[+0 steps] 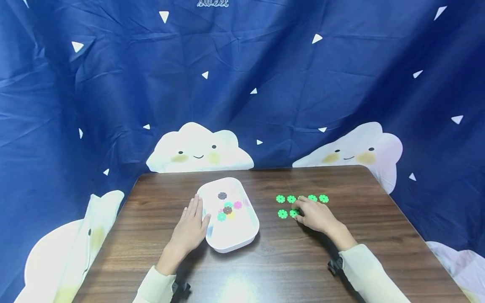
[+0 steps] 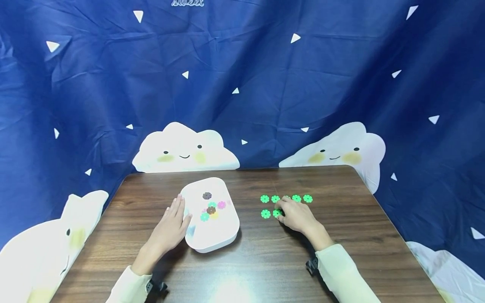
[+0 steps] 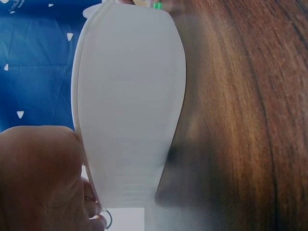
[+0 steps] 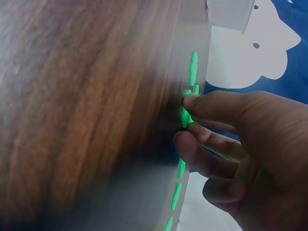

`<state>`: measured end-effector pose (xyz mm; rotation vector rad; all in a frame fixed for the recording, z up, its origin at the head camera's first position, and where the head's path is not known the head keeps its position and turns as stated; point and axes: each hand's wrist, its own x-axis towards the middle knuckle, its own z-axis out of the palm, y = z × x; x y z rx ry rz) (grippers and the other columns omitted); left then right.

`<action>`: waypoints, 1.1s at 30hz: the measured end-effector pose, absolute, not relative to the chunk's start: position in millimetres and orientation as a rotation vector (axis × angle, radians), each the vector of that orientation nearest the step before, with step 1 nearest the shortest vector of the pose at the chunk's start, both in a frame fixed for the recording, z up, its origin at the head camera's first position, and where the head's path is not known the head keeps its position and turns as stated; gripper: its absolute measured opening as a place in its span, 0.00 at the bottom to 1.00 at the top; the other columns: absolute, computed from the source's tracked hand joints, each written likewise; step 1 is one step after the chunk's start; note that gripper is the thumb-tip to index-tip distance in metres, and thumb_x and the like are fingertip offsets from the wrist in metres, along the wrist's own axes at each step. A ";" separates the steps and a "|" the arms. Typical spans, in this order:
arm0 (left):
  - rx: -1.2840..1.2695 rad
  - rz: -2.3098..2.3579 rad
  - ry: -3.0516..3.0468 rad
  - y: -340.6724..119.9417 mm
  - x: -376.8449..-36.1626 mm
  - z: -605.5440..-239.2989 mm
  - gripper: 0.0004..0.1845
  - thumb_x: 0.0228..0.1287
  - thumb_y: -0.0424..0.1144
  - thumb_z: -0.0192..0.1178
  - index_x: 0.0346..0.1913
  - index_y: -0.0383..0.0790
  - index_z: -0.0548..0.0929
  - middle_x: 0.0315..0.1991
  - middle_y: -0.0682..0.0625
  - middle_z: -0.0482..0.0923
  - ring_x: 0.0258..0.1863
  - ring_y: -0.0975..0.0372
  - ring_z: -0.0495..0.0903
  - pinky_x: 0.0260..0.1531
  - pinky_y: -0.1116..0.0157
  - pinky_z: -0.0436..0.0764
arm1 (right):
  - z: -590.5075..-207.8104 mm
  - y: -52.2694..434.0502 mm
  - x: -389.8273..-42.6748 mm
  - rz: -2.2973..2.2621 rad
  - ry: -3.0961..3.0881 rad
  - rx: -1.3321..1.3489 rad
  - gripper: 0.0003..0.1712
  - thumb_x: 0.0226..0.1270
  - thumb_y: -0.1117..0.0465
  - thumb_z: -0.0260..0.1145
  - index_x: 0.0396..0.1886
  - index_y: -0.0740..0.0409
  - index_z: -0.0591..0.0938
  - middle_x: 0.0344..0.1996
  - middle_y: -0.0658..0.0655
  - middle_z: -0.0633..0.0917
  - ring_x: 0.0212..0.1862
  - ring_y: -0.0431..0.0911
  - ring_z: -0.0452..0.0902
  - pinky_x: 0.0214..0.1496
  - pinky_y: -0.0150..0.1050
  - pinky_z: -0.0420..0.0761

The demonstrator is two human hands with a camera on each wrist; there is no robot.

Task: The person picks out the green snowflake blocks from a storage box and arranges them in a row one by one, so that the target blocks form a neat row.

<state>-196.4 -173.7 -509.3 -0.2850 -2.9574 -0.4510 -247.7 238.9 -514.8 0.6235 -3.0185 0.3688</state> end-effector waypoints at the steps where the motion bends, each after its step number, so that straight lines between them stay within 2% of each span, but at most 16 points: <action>1: -0.287 -0.453 -2.951 -174.2 -196.6 -510.9 0.37 0.77 0.52 0.41 0.75 0.27 0.52 0.78 0.35 0.46 0.78 0.44 0.49 0.75 0.44 0.55 | -514.1 238.2 -247.9 0.370 -3.019 0.622 0.17 0.60 0.52 0.72 0.48 0.49 0.85 0.44 0.47 0.82 0.41 0.44 0.81 0.30 0.40 0.77; 7: -0.286 -0.445 -2.976 -175.1 -196.5 -509.9 0.37 0.77 0.53 0.40 0.76 0.28 0.49 0.79 0.36 0.43 0.78 0.46 0.47 0.75 0.45 0.53 | -504.4 230.8 -249.2 0.398 -2.994 0.634 0.12 0.60 0.52 0.72 0.44 0.46 0.85 0.40 0.43 0.84 0.37 0.41 0.82 0.29 0.38 0.76; 11: -0.280 -0.441 -2.981 -175.2 -197.1 -509.9 0.37 0.77 0.53 0.40 0.76 0.28 0.49 0.79 0.36 0.43 0.78 0.46 0.48 0.75 0.45 0.54 | -493.7 220.2 -251.2 0.419 -2.962 0.680 0.04 0.61 0.53 0.71 0.35 0.41 0.83 0.33 0.38 0.84 0.31 0.36 0.78 0.27 0.35 0.75; 15: -0.276 -0.448 -2.980 -175.6 -197.1 -510.7 0.38 0.77 0.53 0.39 0.76 0.29 0.49 0.79 0.36 0.43 0.78 0.46 0.48 0.75 0.45 0.54 | -483.3 205.5 -254.4 0.446 -2.943 0.732 0.05 0.63 0.54 0.68 0.30 0.38 0.80 0.25 0.35 0.81 0.25 0.34 0.73 0.24 0.32 0.71; 21: -0.272 -0.474 -3.002 -175.8 -198.6 -510.8 0.38 0.77 0.55 0.37 0.77 0.31 0.46 0.80 0.38 0.40 0.79 0.48 0.43 0.76 0.47 0.50 | -465.1 180.3 -258.9 0.423 -2.933 0.799 0.05 0.63 0.52 0.69 0.29 0.38 0.80 0.22 0.35 0.79 0.23 0.35 0.71 0.22 0.34 0.69; 28: -0.263 -0.480 -3.008 -175.7 -199.6 -508.4 0.38 0.77 0.55 0.37 0.77 0.31 0.47 0.80 0.38 0.40 0.79 0.48 0.42 0.76 0.46 0.51 | -442.7 146.2 -268.7 0.396 -2.883 0.862 0.04 0.63 0.52 0.68 0.30 0.38 0.81 0.22 0.37 0.79 0.24 0.36 0.71 0.27 0.36 0.72; 33: -0.262 -0.481 -3.034 -175.9 -200.2 -508.6 0.38 0.77 0.56 0.35 0.78 0.32 0.44 0.80 0.39 0.38 0.80 0.50 0.40 0.77 0.47 0.48 | -431.9 120.5 -277.7 0.361 -2.881 0.915 0.02 0.64 0.51 0.66 0.32 0.40 0.82 0.22 0.37 0.80 0.24 0.37 0.72 0.26 0.35 0.72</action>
